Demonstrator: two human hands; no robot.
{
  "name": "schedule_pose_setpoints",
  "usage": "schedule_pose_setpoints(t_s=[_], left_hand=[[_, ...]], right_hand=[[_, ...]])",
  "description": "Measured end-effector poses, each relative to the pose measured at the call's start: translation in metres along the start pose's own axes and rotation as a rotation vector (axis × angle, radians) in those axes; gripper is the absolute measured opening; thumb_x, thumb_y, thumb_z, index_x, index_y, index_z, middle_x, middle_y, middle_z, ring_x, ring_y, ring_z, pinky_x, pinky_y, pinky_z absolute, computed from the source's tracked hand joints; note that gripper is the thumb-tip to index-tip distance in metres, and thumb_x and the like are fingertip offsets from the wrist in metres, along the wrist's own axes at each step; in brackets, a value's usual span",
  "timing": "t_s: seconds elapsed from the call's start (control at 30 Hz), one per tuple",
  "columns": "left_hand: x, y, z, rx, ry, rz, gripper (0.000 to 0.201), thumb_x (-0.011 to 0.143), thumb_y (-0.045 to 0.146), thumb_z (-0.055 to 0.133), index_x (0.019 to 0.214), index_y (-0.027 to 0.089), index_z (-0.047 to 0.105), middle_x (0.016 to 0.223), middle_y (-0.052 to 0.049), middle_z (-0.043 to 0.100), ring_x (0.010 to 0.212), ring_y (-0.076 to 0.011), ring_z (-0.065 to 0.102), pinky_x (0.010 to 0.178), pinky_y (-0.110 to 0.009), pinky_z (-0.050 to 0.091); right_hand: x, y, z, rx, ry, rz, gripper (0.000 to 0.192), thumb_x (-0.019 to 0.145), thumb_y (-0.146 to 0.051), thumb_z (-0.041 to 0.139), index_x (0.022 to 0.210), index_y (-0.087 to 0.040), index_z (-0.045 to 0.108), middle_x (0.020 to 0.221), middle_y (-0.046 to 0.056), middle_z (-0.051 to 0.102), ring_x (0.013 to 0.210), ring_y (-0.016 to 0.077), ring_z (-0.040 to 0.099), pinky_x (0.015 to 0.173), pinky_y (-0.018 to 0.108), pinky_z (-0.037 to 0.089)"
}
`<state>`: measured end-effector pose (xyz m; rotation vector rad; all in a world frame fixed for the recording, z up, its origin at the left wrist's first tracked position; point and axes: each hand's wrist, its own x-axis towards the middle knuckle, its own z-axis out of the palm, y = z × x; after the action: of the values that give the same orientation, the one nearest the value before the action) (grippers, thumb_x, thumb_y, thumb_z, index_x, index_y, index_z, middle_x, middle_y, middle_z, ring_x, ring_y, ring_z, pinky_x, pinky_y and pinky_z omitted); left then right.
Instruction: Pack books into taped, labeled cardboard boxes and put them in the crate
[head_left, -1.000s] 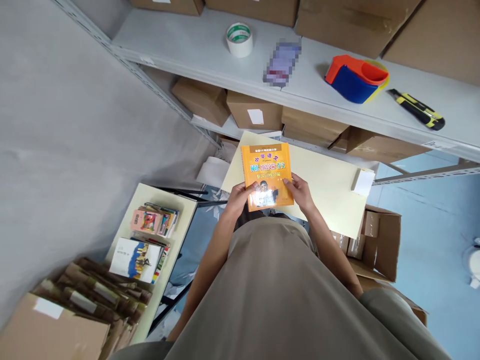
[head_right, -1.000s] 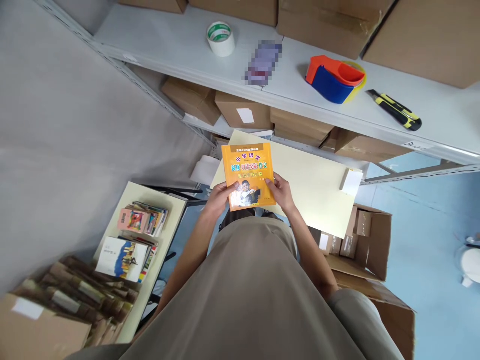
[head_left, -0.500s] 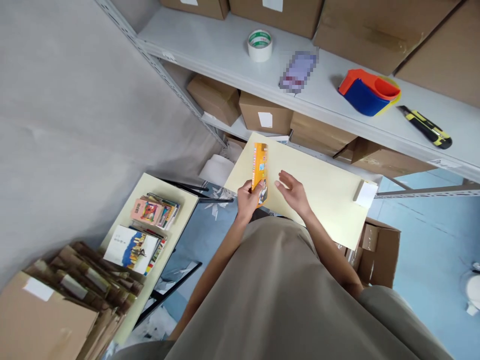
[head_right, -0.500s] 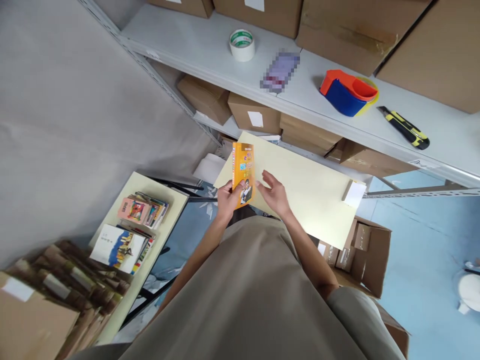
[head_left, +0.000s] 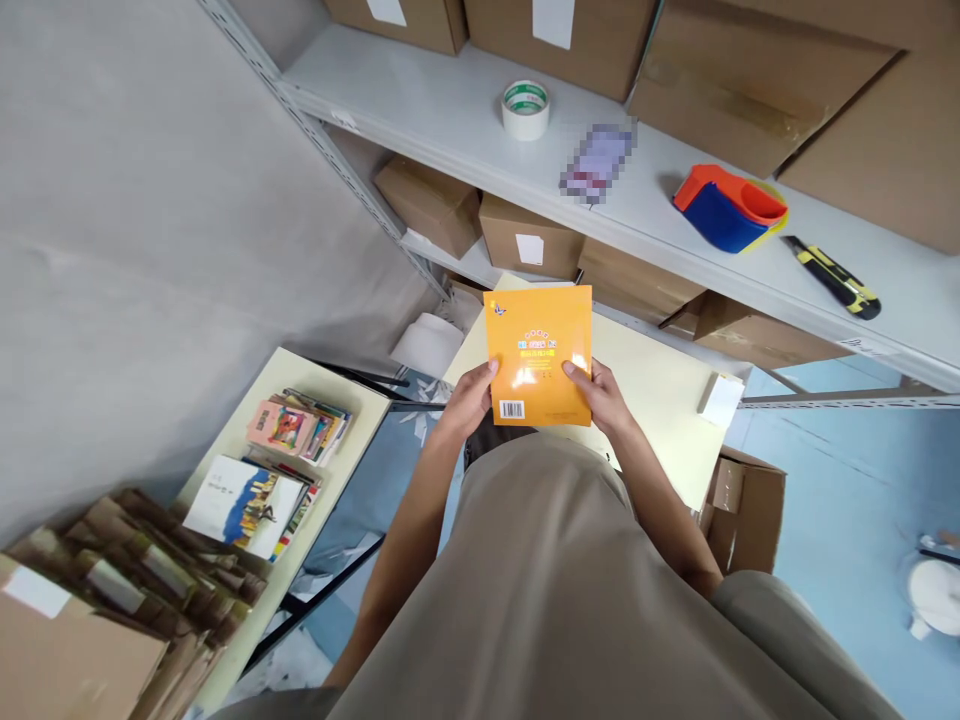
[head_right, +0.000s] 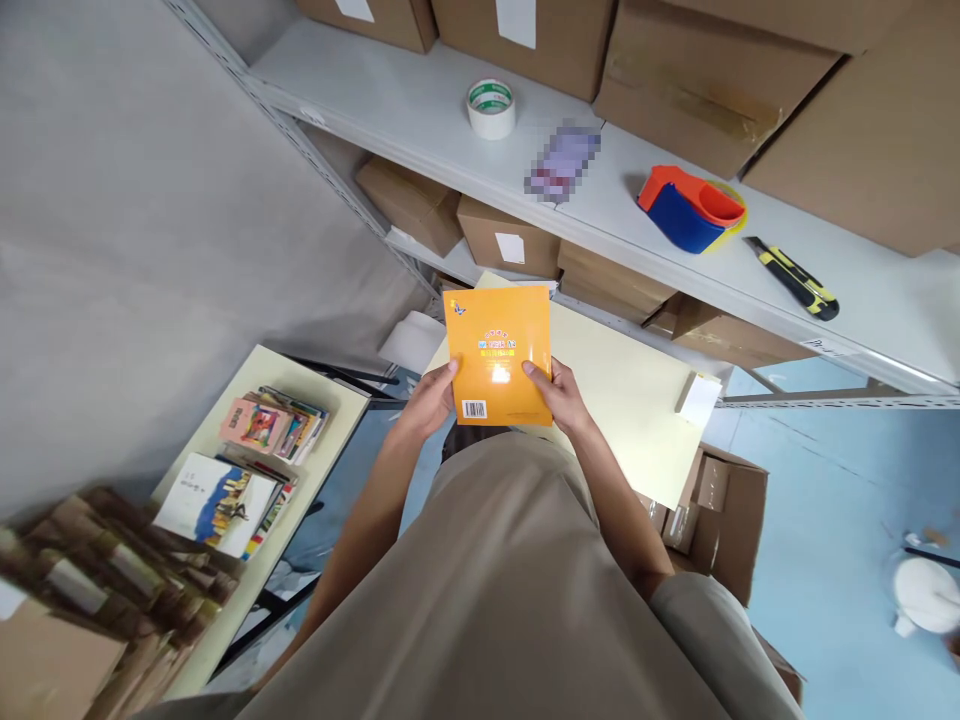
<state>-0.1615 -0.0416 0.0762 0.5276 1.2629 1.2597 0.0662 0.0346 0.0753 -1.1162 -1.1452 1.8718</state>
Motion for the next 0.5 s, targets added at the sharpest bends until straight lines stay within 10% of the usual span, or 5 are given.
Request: schedule_pose_setpoints(t_s=[0.33, 0.5], left_hand=[[0.004, -0.002, -0.001, 0.004, 0.042, 0.015, 0.062, 0.077, 0.068, 0.101, 0.115, 0.021, 0.088, 0.126, -0.011, 0.088, 0.114, -0.0312, 0.084, 0.100, -0.041, 0.066], [-0.003, -0.007, 0.022, 0.253, 0.149, 0.190, 0.045, 0.091, 0.064, 0.087, 0.105, 0.021, 0.090, 0.111, -0.006, 0.089, 0.110, -0.0319, 0.080, 0.098, -0.039, 0.063]], right_hand=[[0.018, 0.018, -0.013, -0.141, 0.116, -0.086, 0.074, 0.086, -0.080, 0.087, 0.135, -0.025, 0.079, 0.142, 0.014, 0.083, 0.131, 0.0363, 0.079, 0.109, 0.053, 0.068], [0.025, 0.030, 0.014, -0.191, 0.202, -0.137, 0.099, 0.081, -0.083, 0.087, 0.159, -0.024, 0.068, 0.167, 0.019, 0.068, 0.156, 0.0385, 0.064, 0.128, 0.057, 0.056]])
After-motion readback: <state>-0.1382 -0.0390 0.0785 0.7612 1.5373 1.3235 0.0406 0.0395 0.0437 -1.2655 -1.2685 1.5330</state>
